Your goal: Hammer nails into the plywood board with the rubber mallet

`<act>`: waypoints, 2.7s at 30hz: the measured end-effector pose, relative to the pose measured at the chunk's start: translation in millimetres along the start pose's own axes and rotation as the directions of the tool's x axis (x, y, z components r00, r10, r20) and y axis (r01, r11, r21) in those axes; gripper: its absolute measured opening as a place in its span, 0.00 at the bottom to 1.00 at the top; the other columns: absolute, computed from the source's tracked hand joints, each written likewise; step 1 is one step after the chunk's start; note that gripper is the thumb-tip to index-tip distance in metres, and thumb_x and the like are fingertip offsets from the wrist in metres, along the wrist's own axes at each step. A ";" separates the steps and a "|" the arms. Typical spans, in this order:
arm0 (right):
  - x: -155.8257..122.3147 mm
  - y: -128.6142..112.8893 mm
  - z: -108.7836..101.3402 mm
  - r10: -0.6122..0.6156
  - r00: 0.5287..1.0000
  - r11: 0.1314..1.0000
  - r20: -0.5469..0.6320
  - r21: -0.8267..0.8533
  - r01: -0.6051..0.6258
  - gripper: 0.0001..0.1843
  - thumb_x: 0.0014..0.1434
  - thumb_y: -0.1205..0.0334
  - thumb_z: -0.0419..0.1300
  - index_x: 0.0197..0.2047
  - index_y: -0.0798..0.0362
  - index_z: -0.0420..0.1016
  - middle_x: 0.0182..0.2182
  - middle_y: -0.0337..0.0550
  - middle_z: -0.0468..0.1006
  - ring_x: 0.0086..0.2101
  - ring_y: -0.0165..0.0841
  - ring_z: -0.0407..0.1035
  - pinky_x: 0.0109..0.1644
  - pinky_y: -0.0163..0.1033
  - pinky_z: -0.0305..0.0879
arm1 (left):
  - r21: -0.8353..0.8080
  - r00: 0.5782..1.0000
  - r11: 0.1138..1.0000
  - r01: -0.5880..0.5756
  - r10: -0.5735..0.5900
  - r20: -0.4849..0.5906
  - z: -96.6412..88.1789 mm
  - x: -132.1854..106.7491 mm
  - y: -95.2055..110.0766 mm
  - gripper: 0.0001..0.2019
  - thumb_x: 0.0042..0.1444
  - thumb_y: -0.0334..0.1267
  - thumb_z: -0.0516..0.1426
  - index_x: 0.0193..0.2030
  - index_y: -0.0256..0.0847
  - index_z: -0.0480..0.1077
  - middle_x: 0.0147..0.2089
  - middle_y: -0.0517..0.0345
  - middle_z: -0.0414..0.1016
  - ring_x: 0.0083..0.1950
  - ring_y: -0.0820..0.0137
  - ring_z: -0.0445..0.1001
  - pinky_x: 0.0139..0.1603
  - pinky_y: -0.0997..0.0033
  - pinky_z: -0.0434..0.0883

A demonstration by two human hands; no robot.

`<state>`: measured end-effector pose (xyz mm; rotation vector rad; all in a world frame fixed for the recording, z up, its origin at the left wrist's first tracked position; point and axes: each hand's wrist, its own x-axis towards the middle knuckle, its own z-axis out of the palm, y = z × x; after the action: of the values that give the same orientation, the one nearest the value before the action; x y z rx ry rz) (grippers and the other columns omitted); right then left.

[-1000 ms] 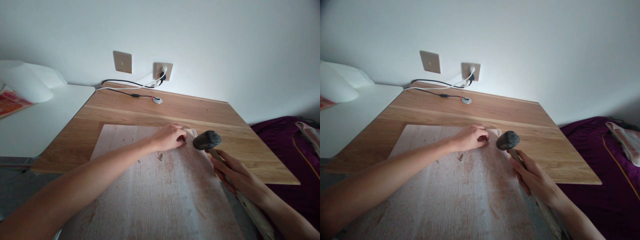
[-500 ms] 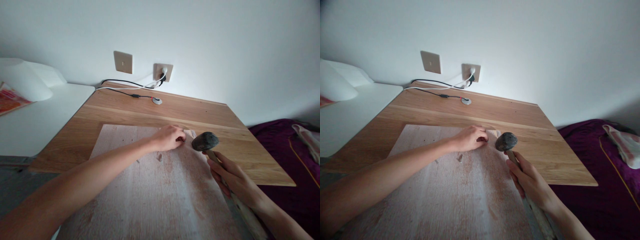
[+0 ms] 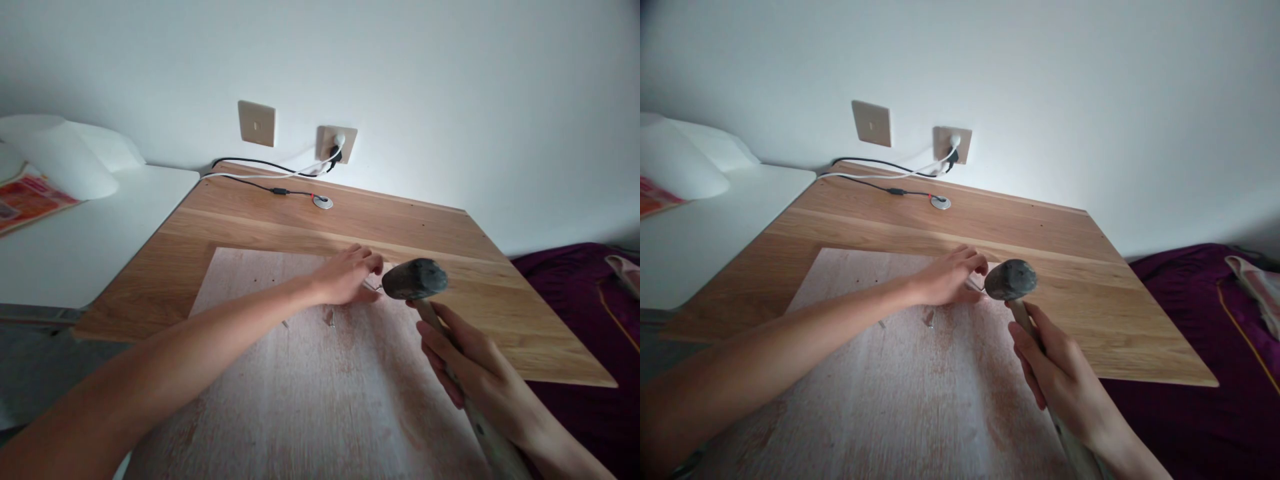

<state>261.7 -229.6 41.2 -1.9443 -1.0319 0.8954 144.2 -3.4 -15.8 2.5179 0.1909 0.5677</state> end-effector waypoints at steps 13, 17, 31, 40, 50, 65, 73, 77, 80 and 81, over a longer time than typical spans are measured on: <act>-1.8 30.2 2.8 0.085 0.996 0.996 -0.032 0.015 -0.085 0.35 0.68 0.28 0.59 0.59 0.51 0.70 0.23 0.28 0.63 0.15 0.22 0.55 0.17 0.30 0.54 | -0.053 1.000 0.998 -0.024 0.024 -0.018 0.8 0.9 0.6 0.03 0.64 0.32 0.67 0.38 0.38 0.80 0.52 0.47 0.79 0.57 0.57 0.76 0.60 0.56 0.74; 2.5 42.0 1.4 0.103 0.995 0.995 -0.004 -0.005 -0.103 0.37 0.67 0.25 0.57 0.56 0.52 0.70 0.21 0.28 0.64 0.15 0.24 0.55 0.17 0.31 0.54 | -0.055 0.999 0.997 -0.049 0.049 -0.014 2.1 1.0 -0.3 0.03 0.64 0.32 0.67 0.37 0.39 0.80 0.50 0.48 0.80 0.57 0.57 0.77 0.59 0.57 0.74; -3.2 29.4 8.7 0.060 0.995 0.998 -0.076 -0.010 -0.061 0.36 0.72 0.31 0.56 0.65 0.53 0.69 0.19 0.27 0.62 0.15 0.24 0.53 0.20 0.31 0.50 | -0.025 0.998 0.998 -0.064 0.064 -0.017 0.4 -0.2 0.8 0.03 0.65 0.32 0.66 0.41 0.38 0.83 0.45 0.48 0.81 0.51 0.60 0.79 0.54 0.60 0.75; -3.7 29.9 11.4 0.034 0.994 0.998 -0.108 -0.051 -0.040 0.37 0.72 0.32 0.54 0.67 0.55 0.68 0.19 0.27 0.62 0.15 0.25 0.54 0.20 0.32 0.52 | -0.018 0.995 0.995 -0.097 0.097 -0.001 1.2 0.4 -1.1 0.06 0.67 0.29 0.63 0.41 0.36 0.83 0.45 0.47 0.83 0.53 0.58 0.79 0.56 0.59 0.75; 2.3 45.0 6.8 0.005 0.996 0.989 -0.084 -0.145 -0.017 0.35 0.71 0.31 0.53 0.61 0.54 0.71 0.16 0.28 0.64 0.15 0.27 0.56 0.21 0.33 0.53 | -0.036 0.999 0.998 -0.048 0.048 -0.011 4.7 2.1 -2.4 0.03 0.66 0.32 0.64 0.39 0.40 0.81 0.43 0.50 0.85 0.49 0.60 0.82 0.51 0.61 0.75; 1.1 42.3 8.4 0.034 0.996 0.991 -0.084 -0.124 -0.045 0.40 0.71 0.30 0.52 0.68 0.55 0.67 0.16 0.26 0.62 0.15 0.26 0.53 0.20 0.33 0.50 | 0.173 0.984 0.969 -0.178 0.179 0.011 6.3 1.7 -0.6 0.10 0.69 0.27 0.57 0.43 0.37 0.82 0.45 0.47 0.84 0.54 0.58 0.80 0.56 0.56 0.74; -1.6 33.1 11.4 0.028 0.994 0.996 -0.107 -0.082 -0.036 0.34 0.72 0.32 0.53 0.62 0.53 0.70 0.19 0.27 0.63 0.16 0.24 0.55 0.20 0.32 0.52 | 0.166 0.987 0.973 -0.160 0.157 0.034 5.4 1.6 1.2 0.11 0.68 0.25 0.58 0.43 0.37 0.82 0.46 0.47 0.85 0.55 0.57 0.80 0.57 0.55 0.74; 2.4 37.8 8.3 0.060 0.997 0.997 -0.045 -0.048 -0.062 0.36 0.69 0.29 0.55 0.60 0.53 0.68 0.20 0.27 0.64 0.15 0.25 0.55 0.19 0.32 0.53 | 0.104 0.990 0.984 -0.142 0.141 0.017 7.1 1.3 -0.6 0.10 0.69 0.26 0.57 0.44 0.37 0.82 0.48 0.45 0.85 0.55 0.57 0.80 0.58 0.55 0.75; 3.9 35.7 6.9 0.067 0.997 0.998 -0.028 -0.011 -0.067 0.36 0.67 0.28 0.57 0.58 0.52 0.67 0.21 0.26 0.64 0.15 0.24 0.56 0.18 0.31 0.53 | 0.049 0.994 0.993 -0.104 0.102 0.031 5.2 0.5 0.2 0.11 0.68 0.26 0.57 0.43 0.37 0.81 0.49 0.46 0.85 0.55 0.57 0.81 0.58 0.57 0.75; 3.2 32.4 6.8 0.068 0.997 0.998 -0.036 0.000 -0.068 0.35 0.66 0.27 0.58 0.56 0.52 0.68 0.21 0.26 0.64 0.15 0.23 0.55 0.18 0.31 0.52 | 0.032 0.995 0.995 -0.098 0.096 0.040 3.8 0.0 1.3 0.11 0.68 0.25 0.56 0.43 0.38 0.81 0.50 0.47 0.85 0.56 0.58 0.81 0.59 0.57 0.75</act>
<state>268.8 -237.7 9.7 -1.9998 -0.9511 0.8933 145.9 -6.3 -18.0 2.5794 0.0646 0.5584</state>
